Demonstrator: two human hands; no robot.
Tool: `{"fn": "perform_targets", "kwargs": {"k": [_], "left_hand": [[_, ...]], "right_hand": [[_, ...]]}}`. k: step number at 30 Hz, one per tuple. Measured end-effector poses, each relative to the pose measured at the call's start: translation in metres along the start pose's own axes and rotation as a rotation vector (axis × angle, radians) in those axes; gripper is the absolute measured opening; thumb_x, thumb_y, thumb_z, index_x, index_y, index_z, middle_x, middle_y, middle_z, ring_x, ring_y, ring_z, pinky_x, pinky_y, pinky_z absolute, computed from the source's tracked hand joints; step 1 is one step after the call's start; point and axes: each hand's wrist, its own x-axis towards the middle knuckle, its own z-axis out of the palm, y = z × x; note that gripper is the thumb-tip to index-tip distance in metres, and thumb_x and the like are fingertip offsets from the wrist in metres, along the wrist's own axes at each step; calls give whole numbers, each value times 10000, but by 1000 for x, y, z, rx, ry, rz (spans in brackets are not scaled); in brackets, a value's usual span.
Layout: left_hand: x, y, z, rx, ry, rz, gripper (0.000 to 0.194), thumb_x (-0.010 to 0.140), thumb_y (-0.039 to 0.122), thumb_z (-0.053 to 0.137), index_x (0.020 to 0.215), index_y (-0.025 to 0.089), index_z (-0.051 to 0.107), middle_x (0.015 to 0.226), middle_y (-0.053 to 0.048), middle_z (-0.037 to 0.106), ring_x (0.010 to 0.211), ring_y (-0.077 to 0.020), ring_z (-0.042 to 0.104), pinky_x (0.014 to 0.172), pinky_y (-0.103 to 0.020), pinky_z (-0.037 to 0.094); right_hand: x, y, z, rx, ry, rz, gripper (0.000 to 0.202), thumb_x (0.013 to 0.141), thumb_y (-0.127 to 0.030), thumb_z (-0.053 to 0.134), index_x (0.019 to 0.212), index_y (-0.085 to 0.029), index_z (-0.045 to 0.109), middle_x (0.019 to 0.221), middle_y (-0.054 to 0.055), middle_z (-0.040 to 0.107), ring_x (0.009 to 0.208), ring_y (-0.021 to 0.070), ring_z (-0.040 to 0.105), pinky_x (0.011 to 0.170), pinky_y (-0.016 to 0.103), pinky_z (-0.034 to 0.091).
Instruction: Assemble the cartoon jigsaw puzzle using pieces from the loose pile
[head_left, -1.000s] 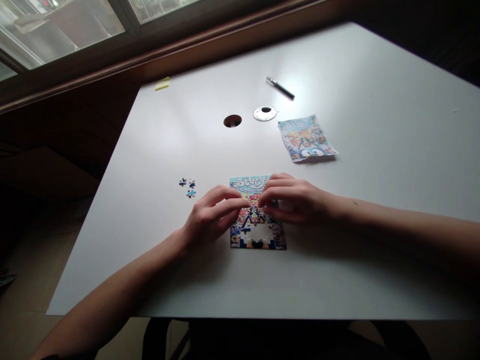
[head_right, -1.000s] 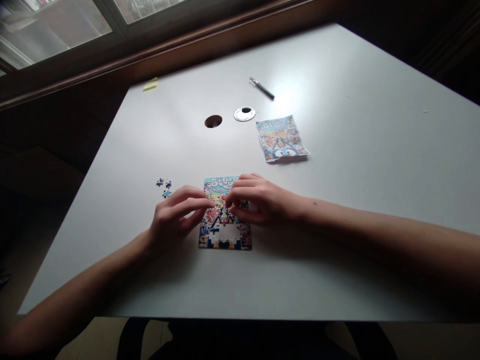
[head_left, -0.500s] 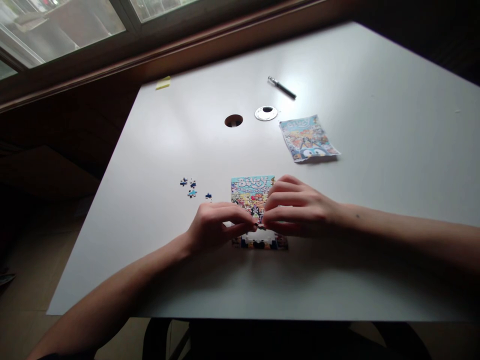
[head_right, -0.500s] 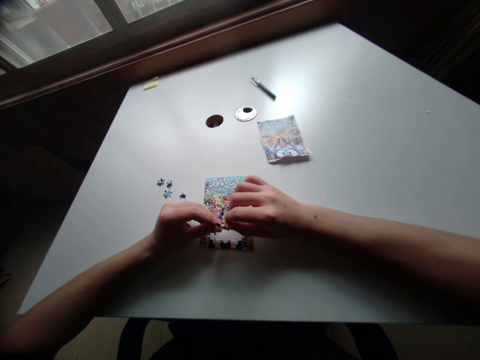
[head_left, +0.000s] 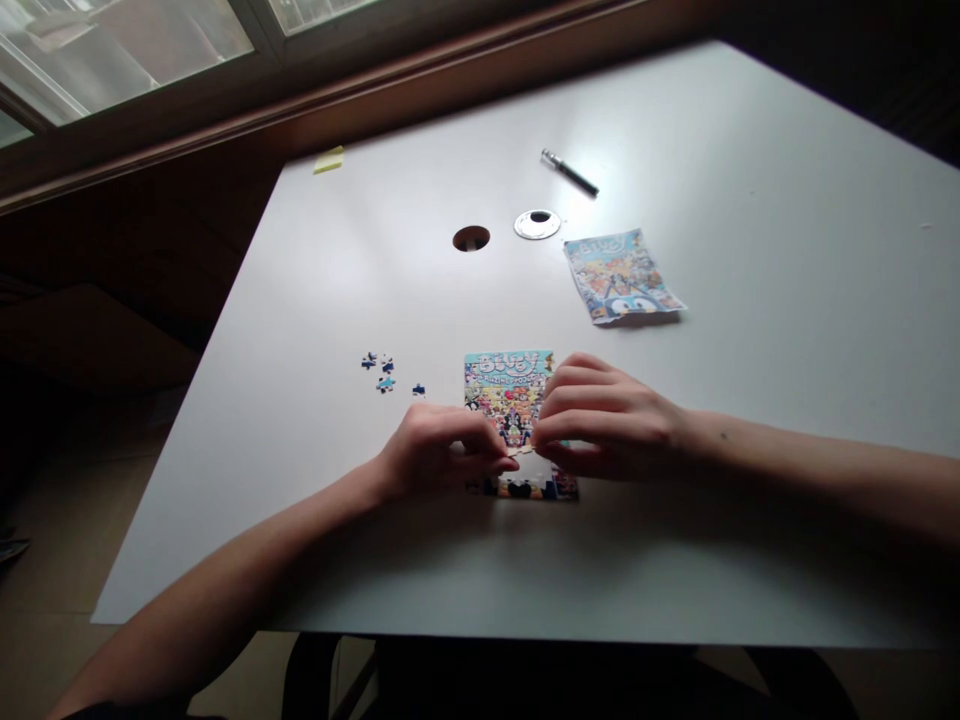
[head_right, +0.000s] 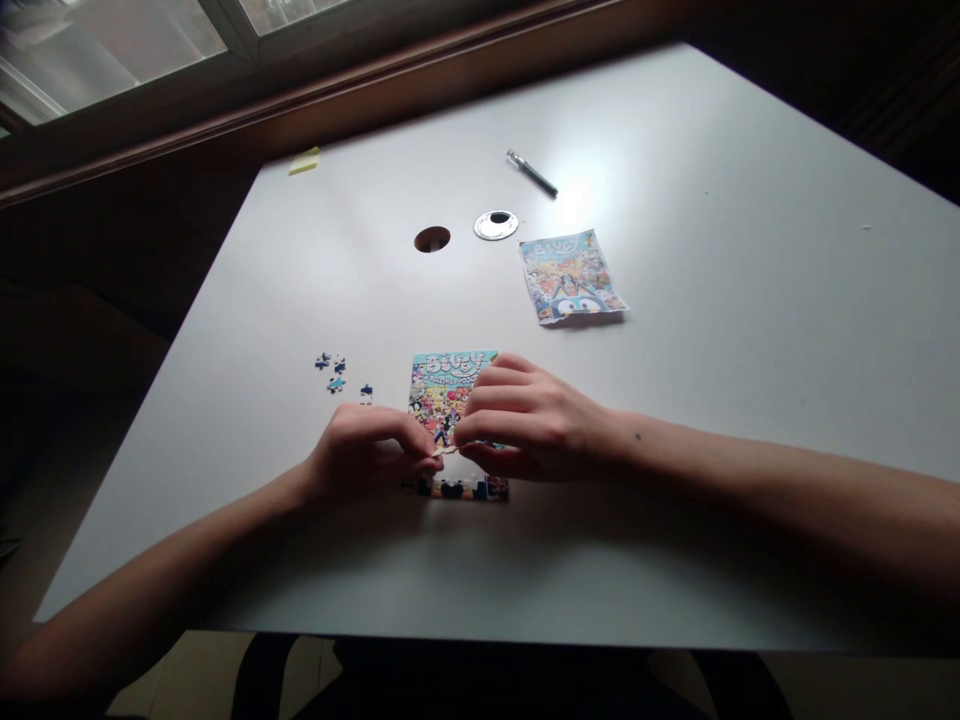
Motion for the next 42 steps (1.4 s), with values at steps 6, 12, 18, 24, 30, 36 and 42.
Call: {"fn": "perform_targets", "kwargs": {"k": [6,12,18,24,30,36,42], "left_hand": [[1,0,1,67,-12,56,141,816,244,740,775,141,652,693,-16,690,601,-78,609,596,-159,488],[3,-1,0,131,10,95,147,847,265,706,816,151,618,687,-8,636,588,-75,538,566,-171,448],[5,-1,0,88,-36,121,125,863,248,678,831,155,601,720,-30,637,652,-102,550,616,-207,464],[8,-1,0,66,-81,129,137,886,268,639,818,159,591,705,-34,615,655,-112,531,623,-228,465],[5,-1,-3,179,-20,129,63,868,213,611,829,165,624,753,-53,652,716,-147,548,693,-293,487],[-1,-2,-6,328,-42,212,71,810,197,622,765,200,676,802,-46,670,763,-167,544,731,-327,477],[0,-1,-7,399,-112,233,116,818,220,614,724,204,681,770,-34,666,750,-164,542,722,-324,441]], "right_hand": [[-1,1,-1,3,-33,-28,65,908,-174,618,943,-192,566,756,27,617,727,156,543,704,329,394],[-5,4,1,6,-81,-46,116,916,-215,640,1008,-191,573,801,27,633,779,162,563,729,333,402],[-5,4,-1,-5,-69,-72,137,906,-187,653,1026,-180,588,804,32,641,757,162,557,717,335,402],[-4,2,-1,13,-80,-72,111,905,-174,643,994,-180,577,803,27,634,771,158,557,736,330,395],[-3,4,3,65,-102,-6,46,929,-172,588,907,-197,556,757,5,596,720,137,521,727,305,372],[-4,7,5,149,-145,55,93,936,-163,541,849,-197,549,717,-1,559,660,131,461,696,288,348],[-5,8,6,199,-151,65,105,941,-166,541,840,-190,562,725,7,564,674,131,453,703,290,345]]}}
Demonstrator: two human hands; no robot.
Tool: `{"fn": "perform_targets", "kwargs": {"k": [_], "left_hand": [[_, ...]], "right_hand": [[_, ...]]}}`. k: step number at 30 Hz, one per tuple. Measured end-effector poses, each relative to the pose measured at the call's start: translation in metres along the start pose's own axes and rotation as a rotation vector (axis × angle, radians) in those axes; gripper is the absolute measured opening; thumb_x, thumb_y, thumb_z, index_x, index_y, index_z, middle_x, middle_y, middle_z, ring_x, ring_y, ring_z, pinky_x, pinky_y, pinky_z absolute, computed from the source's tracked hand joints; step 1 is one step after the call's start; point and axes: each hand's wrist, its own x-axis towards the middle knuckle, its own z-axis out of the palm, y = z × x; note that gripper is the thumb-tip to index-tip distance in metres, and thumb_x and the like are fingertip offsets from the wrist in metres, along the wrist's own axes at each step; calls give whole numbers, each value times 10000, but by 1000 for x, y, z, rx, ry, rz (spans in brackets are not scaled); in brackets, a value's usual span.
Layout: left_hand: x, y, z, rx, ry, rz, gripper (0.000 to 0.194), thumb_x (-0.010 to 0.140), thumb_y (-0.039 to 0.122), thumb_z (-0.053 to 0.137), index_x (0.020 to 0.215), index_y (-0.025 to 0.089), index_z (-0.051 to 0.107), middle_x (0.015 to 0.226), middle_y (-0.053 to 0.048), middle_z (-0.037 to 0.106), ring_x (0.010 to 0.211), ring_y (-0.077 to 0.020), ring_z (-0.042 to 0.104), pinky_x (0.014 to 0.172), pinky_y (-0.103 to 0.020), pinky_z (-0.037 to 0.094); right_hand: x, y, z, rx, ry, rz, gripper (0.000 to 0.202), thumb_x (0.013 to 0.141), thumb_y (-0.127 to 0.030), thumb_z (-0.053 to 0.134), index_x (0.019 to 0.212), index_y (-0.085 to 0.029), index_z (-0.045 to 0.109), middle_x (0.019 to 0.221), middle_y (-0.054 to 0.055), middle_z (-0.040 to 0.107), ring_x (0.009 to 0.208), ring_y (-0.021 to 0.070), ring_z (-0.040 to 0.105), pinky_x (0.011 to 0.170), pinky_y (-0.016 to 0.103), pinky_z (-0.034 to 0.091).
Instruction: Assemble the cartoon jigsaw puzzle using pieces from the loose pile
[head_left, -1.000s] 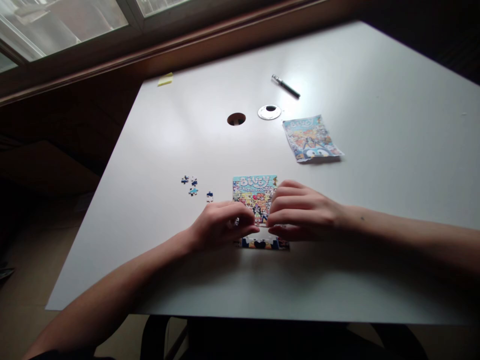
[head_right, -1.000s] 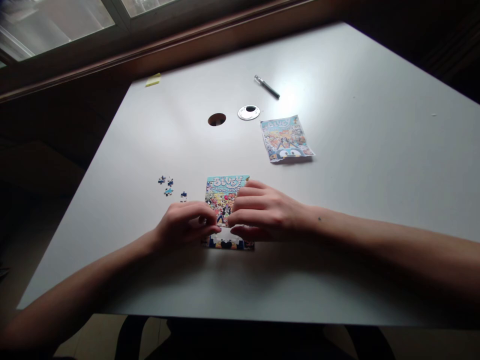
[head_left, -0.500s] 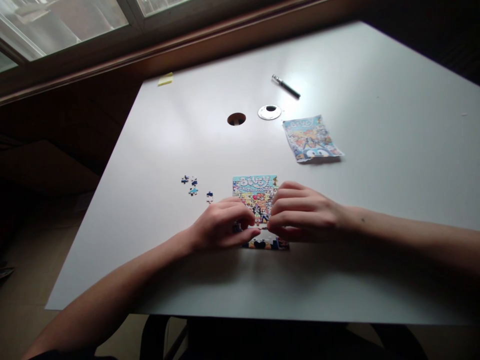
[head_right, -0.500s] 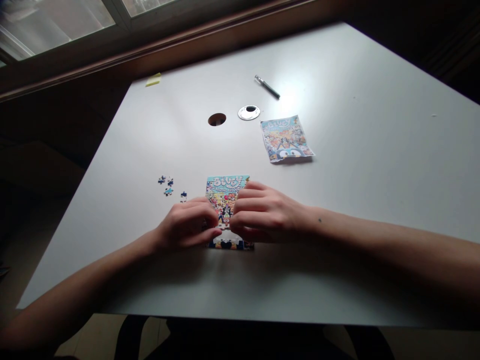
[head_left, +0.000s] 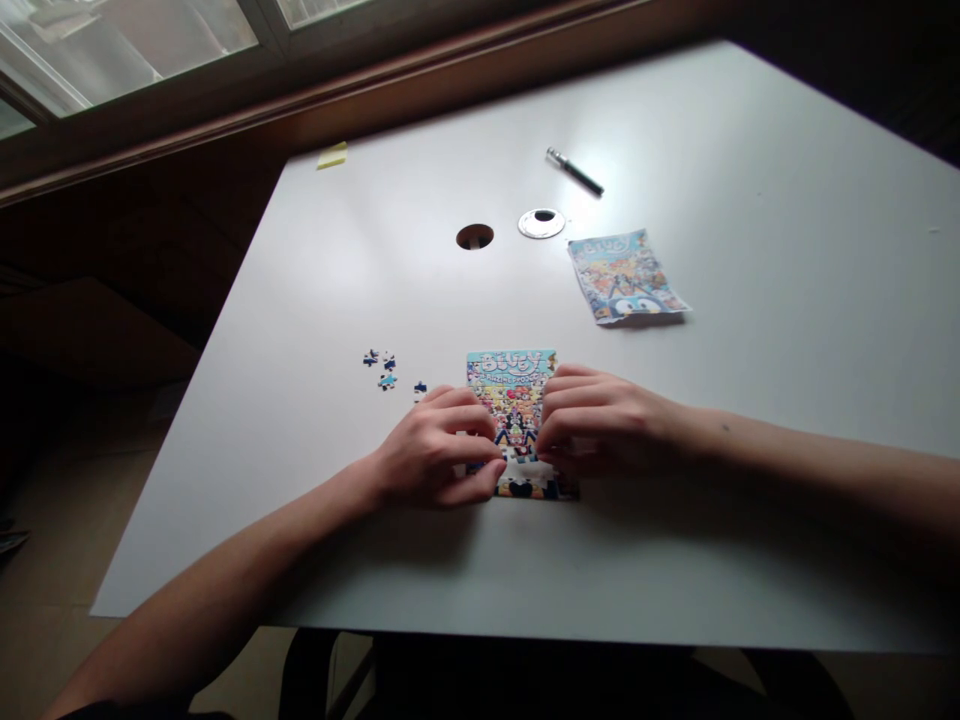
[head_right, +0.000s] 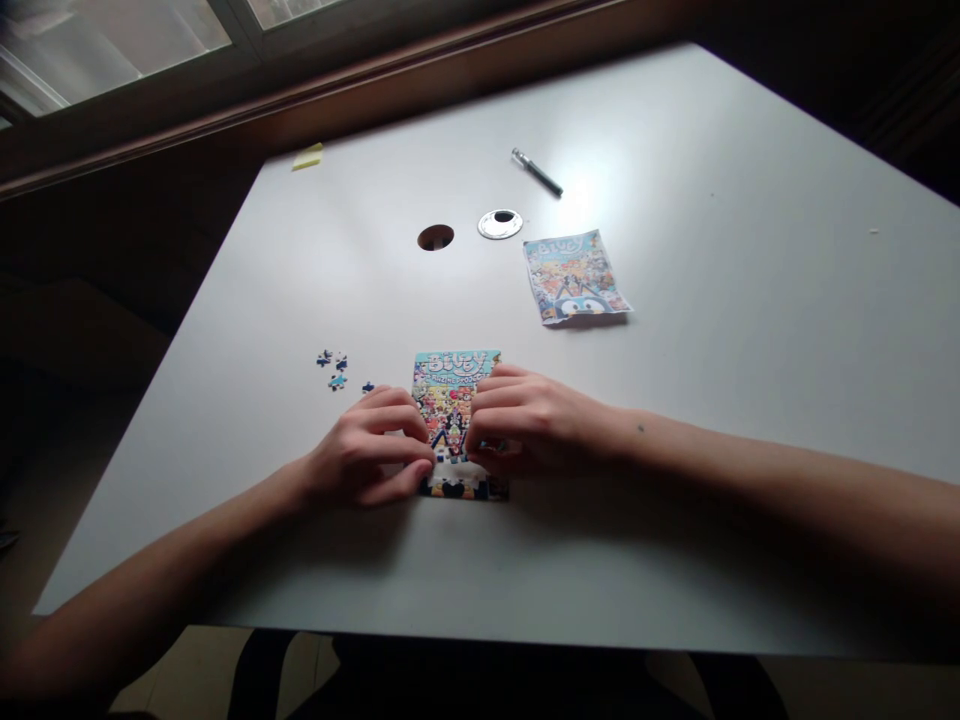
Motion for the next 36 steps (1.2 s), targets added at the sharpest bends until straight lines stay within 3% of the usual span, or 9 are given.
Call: {"fn": "perform_targets", "kwargs": {"k": [8,25,36], "left_hand": [[0,0,0,27,-25,-5,123,829,247,605,750,215,693,763,-21,664,731,-150,551,719,-316,414],[-1,-4,2,0,-56,-10,154,845,246,596,710,205,656,745,-6,661,720,-138,566,741,-320,411],[-3,-5,5,-3,-7,-18,92,831,255,605,787,220,677,777,-10,679,720,-139,585,735,-313,433]], "right_hand": [[-2,2,0,-5,-32,-6,173,996,-238,491,851,-184,567,737,18,575,691,132,471,722,298,349],[5,0,-1,-92,-43,-27,178,999,-235,472,854,-189,565,741,18,581,701,141,481,733,294,340],[4,0,-2,-98,-65,-17,201,1011,-266,455,864,-188,567,751,26,582,713,145,481,734,293,342]]}}
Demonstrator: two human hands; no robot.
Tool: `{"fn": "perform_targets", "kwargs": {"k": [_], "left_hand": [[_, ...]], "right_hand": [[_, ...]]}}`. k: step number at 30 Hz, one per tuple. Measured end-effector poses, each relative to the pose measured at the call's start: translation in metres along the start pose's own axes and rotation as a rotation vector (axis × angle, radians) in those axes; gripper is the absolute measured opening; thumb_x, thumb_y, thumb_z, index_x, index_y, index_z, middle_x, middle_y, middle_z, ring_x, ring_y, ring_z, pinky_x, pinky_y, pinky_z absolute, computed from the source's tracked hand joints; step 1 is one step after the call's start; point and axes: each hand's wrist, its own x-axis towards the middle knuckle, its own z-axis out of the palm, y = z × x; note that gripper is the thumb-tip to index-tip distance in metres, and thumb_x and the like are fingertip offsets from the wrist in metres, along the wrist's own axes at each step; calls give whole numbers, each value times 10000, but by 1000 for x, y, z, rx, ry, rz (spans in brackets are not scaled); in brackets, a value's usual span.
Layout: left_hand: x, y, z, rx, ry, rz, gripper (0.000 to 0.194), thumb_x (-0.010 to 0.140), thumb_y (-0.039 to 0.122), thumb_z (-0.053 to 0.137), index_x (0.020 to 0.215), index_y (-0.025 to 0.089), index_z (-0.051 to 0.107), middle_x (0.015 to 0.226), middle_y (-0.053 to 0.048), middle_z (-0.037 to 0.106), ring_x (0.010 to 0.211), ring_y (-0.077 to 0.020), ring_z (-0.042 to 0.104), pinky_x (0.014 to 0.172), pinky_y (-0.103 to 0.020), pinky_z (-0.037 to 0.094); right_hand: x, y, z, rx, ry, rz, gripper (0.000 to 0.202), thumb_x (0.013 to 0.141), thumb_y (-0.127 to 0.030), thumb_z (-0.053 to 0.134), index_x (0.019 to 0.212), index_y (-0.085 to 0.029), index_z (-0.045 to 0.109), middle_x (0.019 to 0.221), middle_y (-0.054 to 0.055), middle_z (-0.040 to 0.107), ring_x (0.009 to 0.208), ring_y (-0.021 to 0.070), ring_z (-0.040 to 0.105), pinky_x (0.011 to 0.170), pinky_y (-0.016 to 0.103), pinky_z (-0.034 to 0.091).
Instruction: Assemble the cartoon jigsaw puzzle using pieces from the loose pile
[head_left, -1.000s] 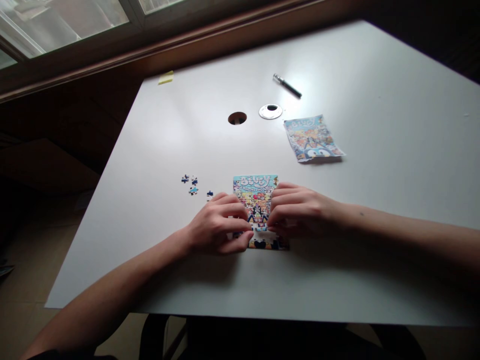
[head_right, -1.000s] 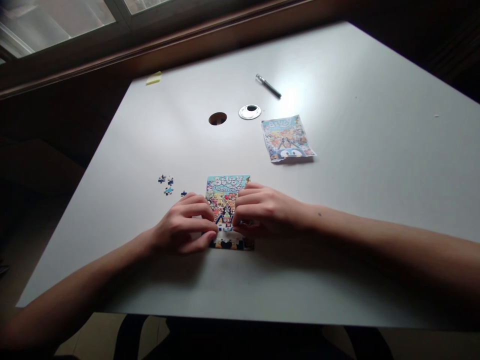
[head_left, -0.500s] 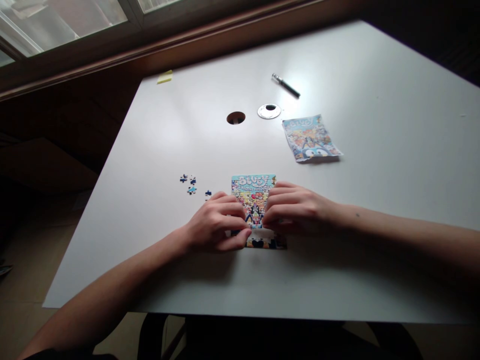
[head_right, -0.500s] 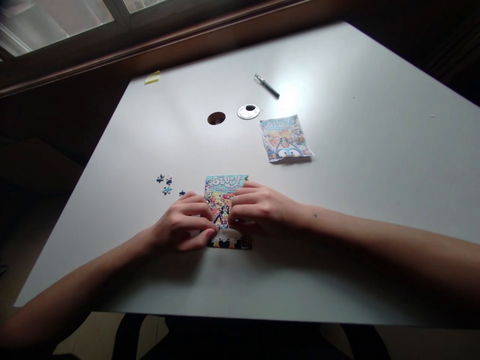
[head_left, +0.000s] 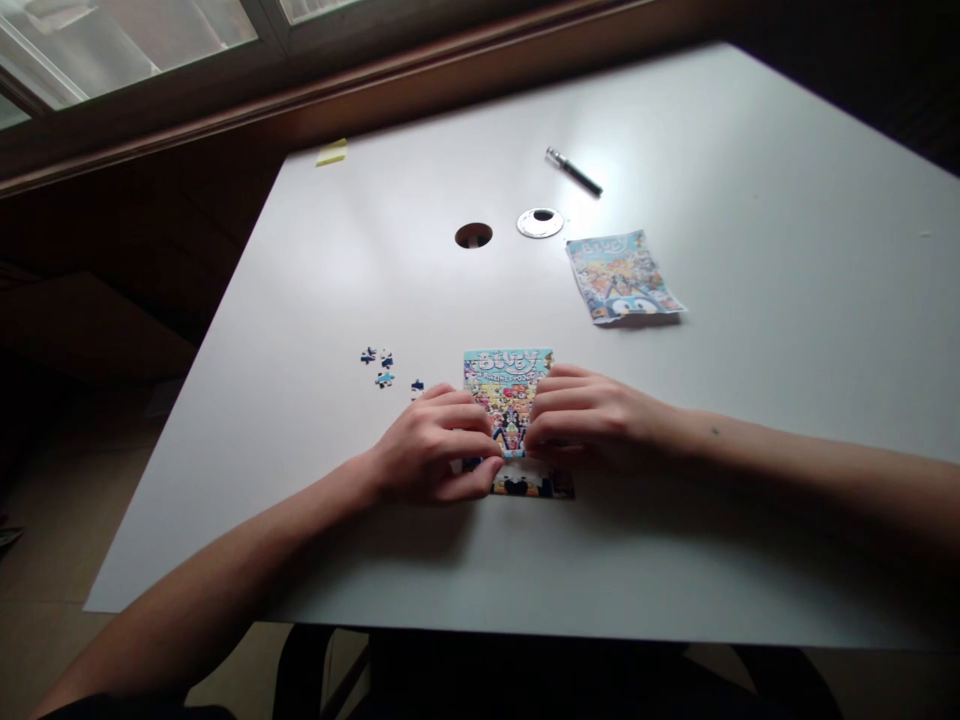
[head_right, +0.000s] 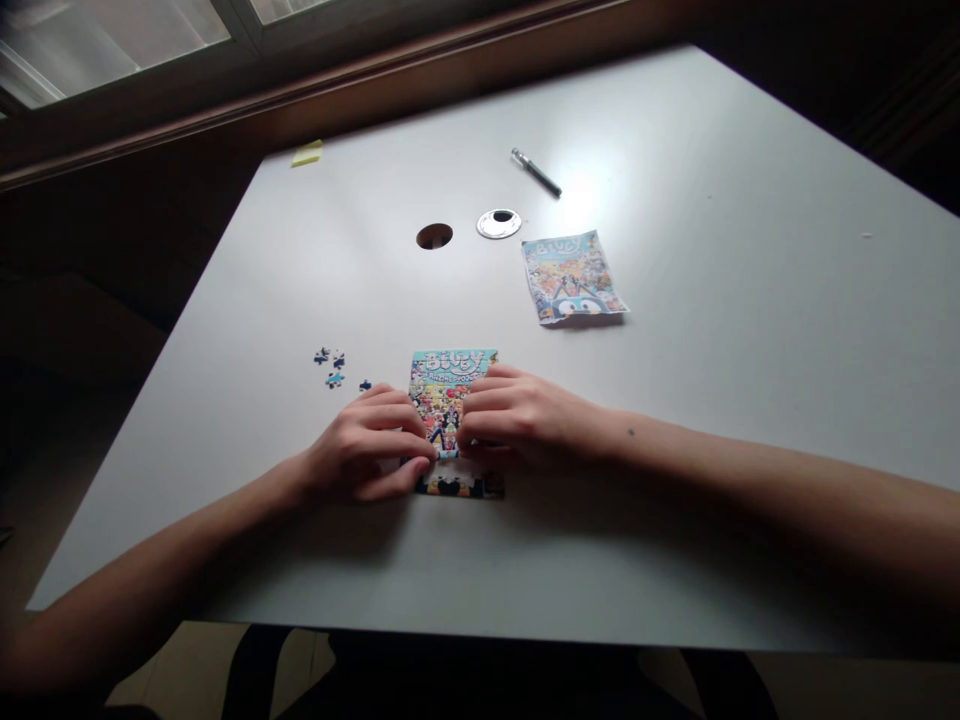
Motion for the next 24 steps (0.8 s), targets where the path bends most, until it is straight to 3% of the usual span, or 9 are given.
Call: {"fn": "perform_targets", "kwargs": {"k": [24], "left_hand": [[0,0,-1,-47,-69,-42,114,851,233,595,772,196,669,788,-20,665,752,-152,557,743,-320,420]], "right_hand": [[-1,0,1,51,-13,16,99,965,-231,534,921,-184,609,779,27,592,729,149,468,738,296,347]]}}
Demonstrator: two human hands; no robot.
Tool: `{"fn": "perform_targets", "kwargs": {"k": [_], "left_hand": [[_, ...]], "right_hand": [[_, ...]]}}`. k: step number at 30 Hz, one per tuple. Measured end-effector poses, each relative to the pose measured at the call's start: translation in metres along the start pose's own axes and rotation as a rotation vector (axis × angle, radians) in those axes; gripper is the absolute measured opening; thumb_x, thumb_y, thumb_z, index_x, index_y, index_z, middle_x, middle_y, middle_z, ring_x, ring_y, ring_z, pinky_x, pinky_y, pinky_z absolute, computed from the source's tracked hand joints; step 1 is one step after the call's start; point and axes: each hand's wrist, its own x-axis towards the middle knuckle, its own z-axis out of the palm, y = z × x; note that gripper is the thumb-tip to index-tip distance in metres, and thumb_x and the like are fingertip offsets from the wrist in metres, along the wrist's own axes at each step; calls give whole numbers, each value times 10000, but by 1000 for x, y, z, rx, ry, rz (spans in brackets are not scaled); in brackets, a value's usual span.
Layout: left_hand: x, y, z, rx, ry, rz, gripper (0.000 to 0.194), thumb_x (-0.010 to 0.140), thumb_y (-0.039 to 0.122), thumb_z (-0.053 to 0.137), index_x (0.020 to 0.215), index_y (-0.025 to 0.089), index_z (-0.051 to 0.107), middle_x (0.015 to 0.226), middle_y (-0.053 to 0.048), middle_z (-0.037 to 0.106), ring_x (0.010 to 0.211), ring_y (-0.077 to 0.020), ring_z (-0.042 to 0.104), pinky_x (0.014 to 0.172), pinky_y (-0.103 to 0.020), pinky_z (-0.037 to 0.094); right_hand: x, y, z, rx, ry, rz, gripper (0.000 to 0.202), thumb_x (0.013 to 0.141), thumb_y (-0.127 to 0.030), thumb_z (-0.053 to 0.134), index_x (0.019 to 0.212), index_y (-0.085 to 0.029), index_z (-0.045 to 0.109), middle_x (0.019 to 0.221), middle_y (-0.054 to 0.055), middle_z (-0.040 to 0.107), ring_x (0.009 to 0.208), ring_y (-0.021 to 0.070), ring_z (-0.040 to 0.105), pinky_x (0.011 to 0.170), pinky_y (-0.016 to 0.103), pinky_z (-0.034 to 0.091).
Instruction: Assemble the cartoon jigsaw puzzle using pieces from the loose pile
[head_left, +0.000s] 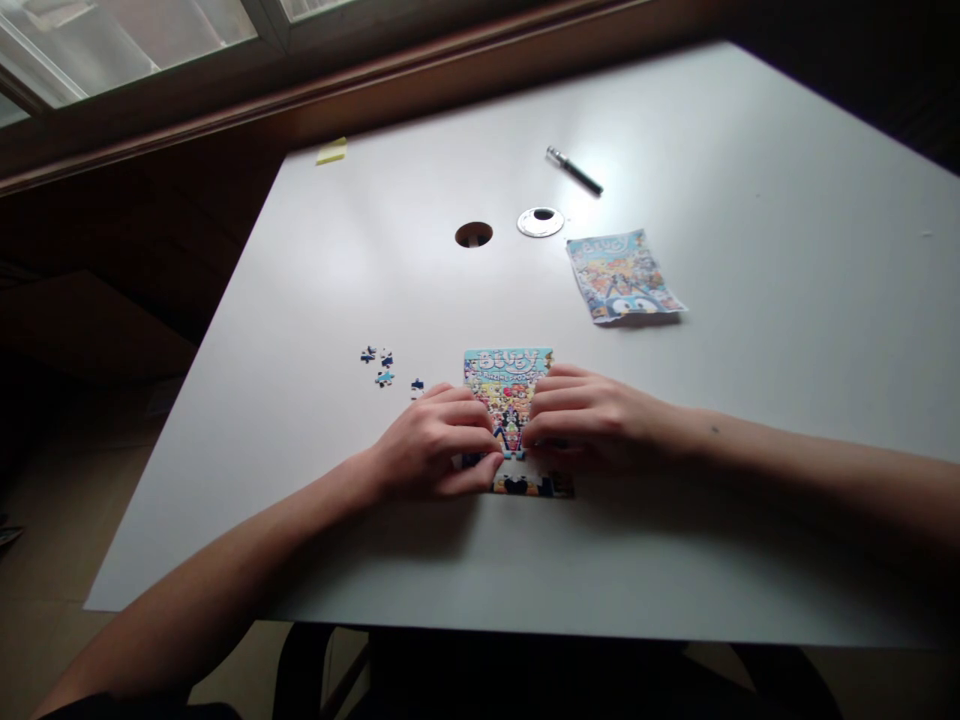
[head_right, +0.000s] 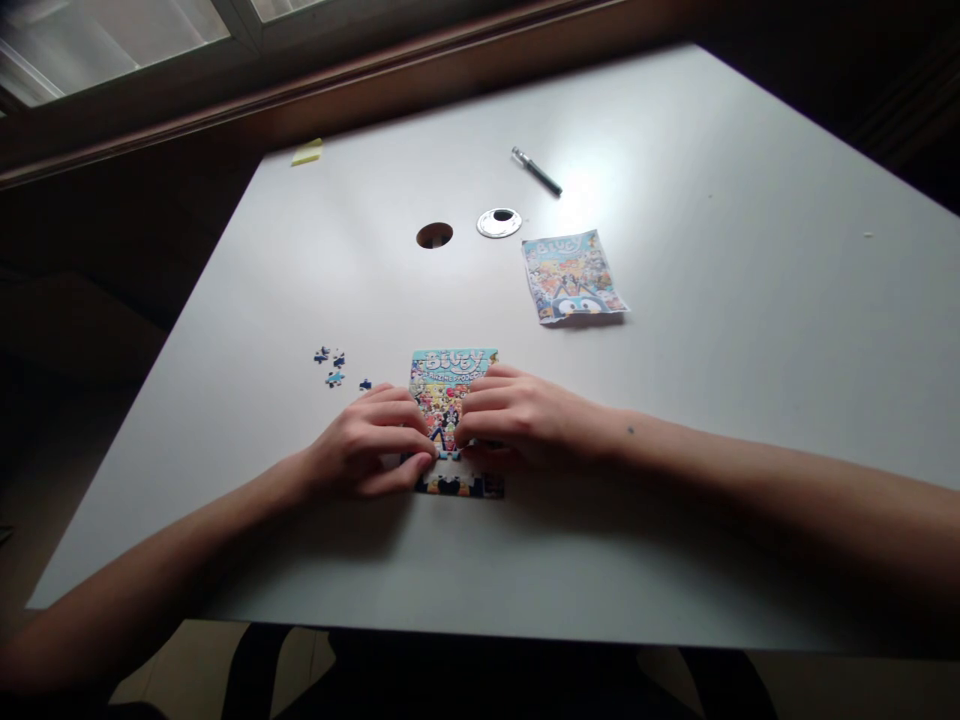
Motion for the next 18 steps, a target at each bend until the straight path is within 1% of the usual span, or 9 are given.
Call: {"fn": "perform_targets", "kwargs": {"k": [5,11,12,14,16,18], "left_hand": [[1,0,0,14,3,5,130,856,232,588,762,197,670,796,-27,669,759,-155,560,738,-321,424],[2,0,0,20,6,13,137,857,230,585,759,194,674,792,-26,669,752,-154,557,731,-323,426],[2,0,1,21,7,13,140,857,231,585,756,194,674,792,-27,669,751,-154,557,729,-323,426],[2,0,0,22,8,10,143,858,231,584,753,192,673,787,-28,670,750,-155,561,727,-322,427],[2,0,0,19,8,8,145,859,232,583,754,192,673,779,-28,669,751,-155,565,727,-322,427],[2,-1,-1,19,5,7,142,859,234,583,759,193,675,782,-28,670,753,-155,567,729,-323,427]], "right_hand": [[-2,-1,-1,10,12,-9,85,940,-209,540,895,-202,613,766,21,588,729,152,468,743,310,340],[0,-4,-3,-17,-44,-20,128,933,-188,530,834,-206,609,752,10,590,733,141,493,756,307,341],[1,-4,-3,-21,-44,-23,122,935,-188,528,847,-207,611,756,11,595,736,142,500,759,308,344],[1,-5,-3,-22,-35,-32,84,936,-199,533,935,-206,617,800,24,619,767,148,522,775,311,355],[0,-5,-2,-16,-33,-40,127,932,-209,546,1042,-202,609,857,38,639,811,155,540,797,314,363],[-1,-4,-2,-20,-43,-39,126,927,-208,553,1040,-212,608,872,35,641,836,157,547,812,315,363]]}}
